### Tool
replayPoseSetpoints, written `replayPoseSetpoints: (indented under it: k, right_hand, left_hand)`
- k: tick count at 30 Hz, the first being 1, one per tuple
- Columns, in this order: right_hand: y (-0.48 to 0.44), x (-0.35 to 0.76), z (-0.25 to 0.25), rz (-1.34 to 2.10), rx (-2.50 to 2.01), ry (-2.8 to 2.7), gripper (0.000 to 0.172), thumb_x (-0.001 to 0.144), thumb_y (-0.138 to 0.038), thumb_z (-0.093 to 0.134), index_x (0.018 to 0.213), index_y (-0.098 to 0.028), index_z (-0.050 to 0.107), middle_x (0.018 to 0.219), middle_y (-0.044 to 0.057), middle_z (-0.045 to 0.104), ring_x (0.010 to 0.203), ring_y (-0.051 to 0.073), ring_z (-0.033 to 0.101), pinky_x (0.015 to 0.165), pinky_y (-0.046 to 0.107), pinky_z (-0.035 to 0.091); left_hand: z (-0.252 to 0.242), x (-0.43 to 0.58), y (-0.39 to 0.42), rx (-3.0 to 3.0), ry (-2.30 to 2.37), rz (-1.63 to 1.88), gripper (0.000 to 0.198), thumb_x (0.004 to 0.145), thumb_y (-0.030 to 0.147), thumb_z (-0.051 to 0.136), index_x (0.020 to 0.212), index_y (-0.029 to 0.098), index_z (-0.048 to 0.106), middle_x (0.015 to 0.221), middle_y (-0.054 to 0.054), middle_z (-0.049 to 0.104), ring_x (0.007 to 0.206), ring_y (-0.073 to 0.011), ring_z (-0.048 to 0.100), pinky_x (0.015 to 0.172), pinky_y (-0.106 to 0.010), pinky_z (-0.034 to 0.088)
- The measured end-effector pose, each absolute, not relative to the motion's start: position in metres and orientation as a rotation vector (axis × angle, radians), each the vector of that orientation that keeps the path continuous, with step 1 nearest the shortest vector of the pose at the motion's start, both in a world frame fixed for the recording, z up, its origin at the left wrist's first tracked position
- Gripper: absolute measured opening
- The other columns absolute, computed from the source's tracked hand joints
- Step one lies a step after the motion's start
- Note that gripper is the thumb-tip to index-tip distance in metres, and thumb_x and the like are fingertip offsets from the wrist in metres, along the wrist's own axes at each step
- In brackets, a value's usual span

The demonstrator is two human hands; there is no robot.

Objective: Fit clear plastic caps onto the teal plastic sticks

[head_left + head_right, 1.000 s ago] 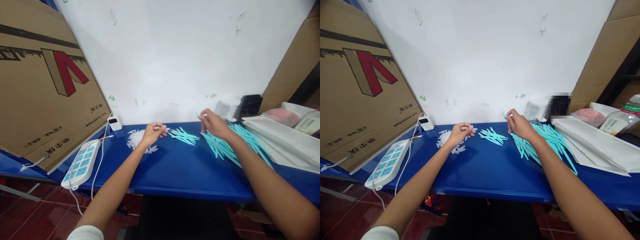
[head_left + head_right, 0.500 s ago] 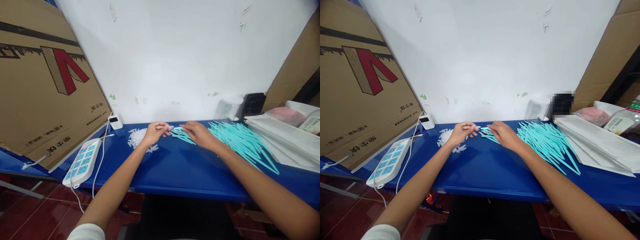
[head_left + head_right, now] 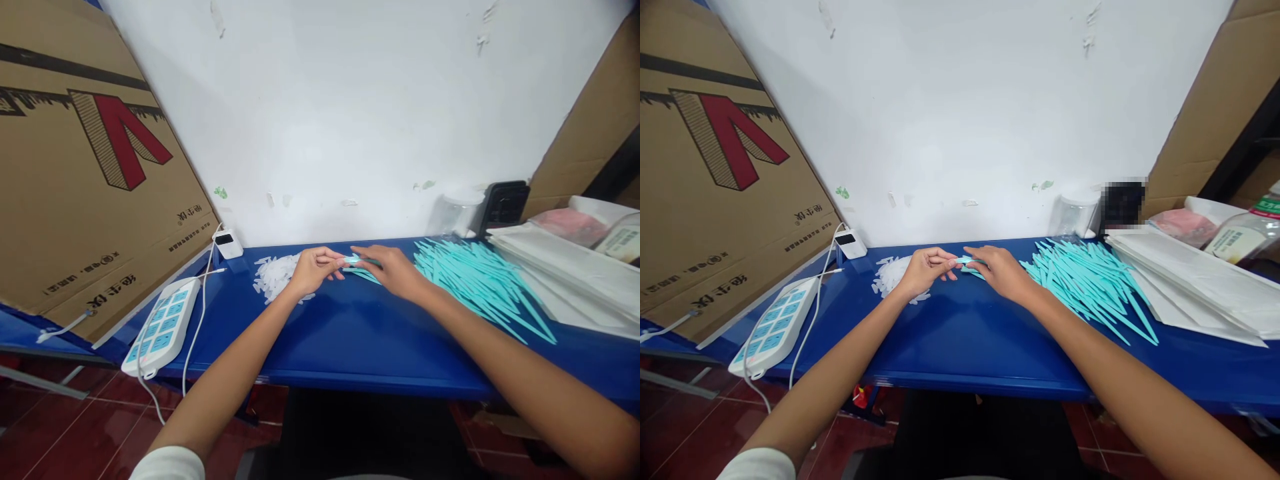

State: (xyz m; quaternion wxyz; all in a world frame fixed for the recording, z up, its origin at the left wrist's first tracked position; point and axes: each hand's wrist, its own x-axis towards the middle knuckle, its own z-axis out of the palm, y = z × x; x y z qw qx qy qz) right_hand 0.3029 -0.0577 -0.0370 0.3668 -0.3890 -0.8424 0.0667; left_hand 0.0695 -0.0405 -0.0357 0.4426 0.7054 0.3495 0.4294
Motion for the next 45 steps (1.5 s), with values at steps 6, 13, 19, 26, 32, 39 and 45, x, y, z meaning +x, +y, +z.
replayPoseSetpoints:
  k: [6, 13, 19, 26, 32, 39, 45]
  right_hand:
    - [-0.064, 0.299, -0.035, 0.41, -1.005, -2.066, 0.046, 0.099, -0.037, 0.058, 0.142, -0.023, 0.064, 0.108, 0.007, 0.08, 0.102, 0.028, 0.073, 0.093, 0.038, 0.053]
    - [-0.055, 0.312, -0.03, 0.271, -1.097, -2.137, 0.037, 0.097, -0.044, 0.061, 0.123, -0.021, 0.073, 0.096, 0.007, 0.08, 0.083, 0.024, 0.072, 0.076, 0.033, 0.05]
    - [-0.035, 0.333, -0.041, 0.185, -1.284, -2.126, 0.03, 0.1, -0.04, 0.053, 0.093, -0.02, 0.075, 0.082, 0.005, 0.078, 0.073, 0.02, 0.068, 0.071, 0.03, 0.045]
    - [-0.026, 0.329, -0.059, 0.109, -1.309, -2.255, 0.026, 0.099, -0.035, 0.054, 0.105, -0.021, 0.075, 0.1, 0.009, 0.078, 0.092, 0.025, 0.069, 0.077, 0.033, 0.046]
    - [-0.025, 0.352, -0.037, -0.166, -1.399, -2.177, 0.033, 0.1, -0.036, 0.05, 0.101, -0.019, 0.077, 0.099, 0.012, 0.077, 0.096, 0.028, 0.065, 0.083, 0.039, 0.047]
    - [-0.026, 0.401, -0.014, -0.311, -1.819, -1.958, 0.034, 0.096, -0.039, 0.05, 0.1, -0.02, 0.078, 0.094, 0.012, 0.078, 0.087, 0.029, 0.069, 0.07, 0.036, 0.045]
    - [-0.022, 0.439, -0.016, -0.195, -2.109, -1.941, 0.033, 0.085, -0.049, 0.066, 0.078, -0.019, 0.077, 0.077, 0.014, 0.074, 0.071, 0.029, 0.067, 0.063, 0.037, 0.044]
  left_hand:
    - [-0.033, 0.071, -0.045, 1.74, 0.861, 1.045, 0.044, 0.081, 0.052, 0.08, 0.098, 0.012, 0.073, 0.075, -0.011, 0.077, 0.059, -0.0195, 0.072, 0.054, -0.027, 0.051]
    - [-0.038, 0.066, -0.032, 1.749, 0.935, 1.168, 0.045, 0.085, 0.053, 0.075, 0.105, 0.012, 0.072, 0.095, -0.015, 0.079, 0.069, -0.0199, 0.073, 0.053, -0.025, 0.05]
    - [-0.032, 0.045, -0.02, 2.152, 1.303, 1.267, 0.03, 0.092, 0.041, 0.067, 0.112, 0.018, 0.073, 0.098, -0.008, 0.078, 0.088, -0.0196, 0.071, 0.073, -0.028, 0.051]
    - [-0.01, 0.011, -0.022, 2.422, 1.369, 0.548, 0.035, 0.077, 0.054, 0.078, 0.079, 0.019, 0.076, 0.062, 0.0, 0.063, 0.056, -0.0139, 0.054, 0.053, -0.026, 0.036]
    - [-0.01, -0.001, -0.02, 2.335, 1.281, 0.162, 0.047, 0.053, 0.059, 0.091, 0.078, 0.021, 0.079, 0.063, 0.002, 0.059, 0.054, -0.0127, 0.05, 0.05, -0.027, 0.031]
    - [-0.019, 0.004, -0.016, 2.279, 1.24, 0.079, 0.036, 0.059, 0.052, 0.089, 0.07, 0.02, 0.077, 0.06, 0.001, 0.058, 0.051, -0.0125, 0.048, 0.048, -0.027, 0.03]
    - [-0.021, 0.015, -0.02, 2.335, 1.274, 0.251, 0.036, 0.073, 0.054, 0.08, 0.073, 0.018, 0.073, 0.067, -0.003, 0.068, 0.059, -0.0154, 0.058, 0.053, -0.026, 0.038]
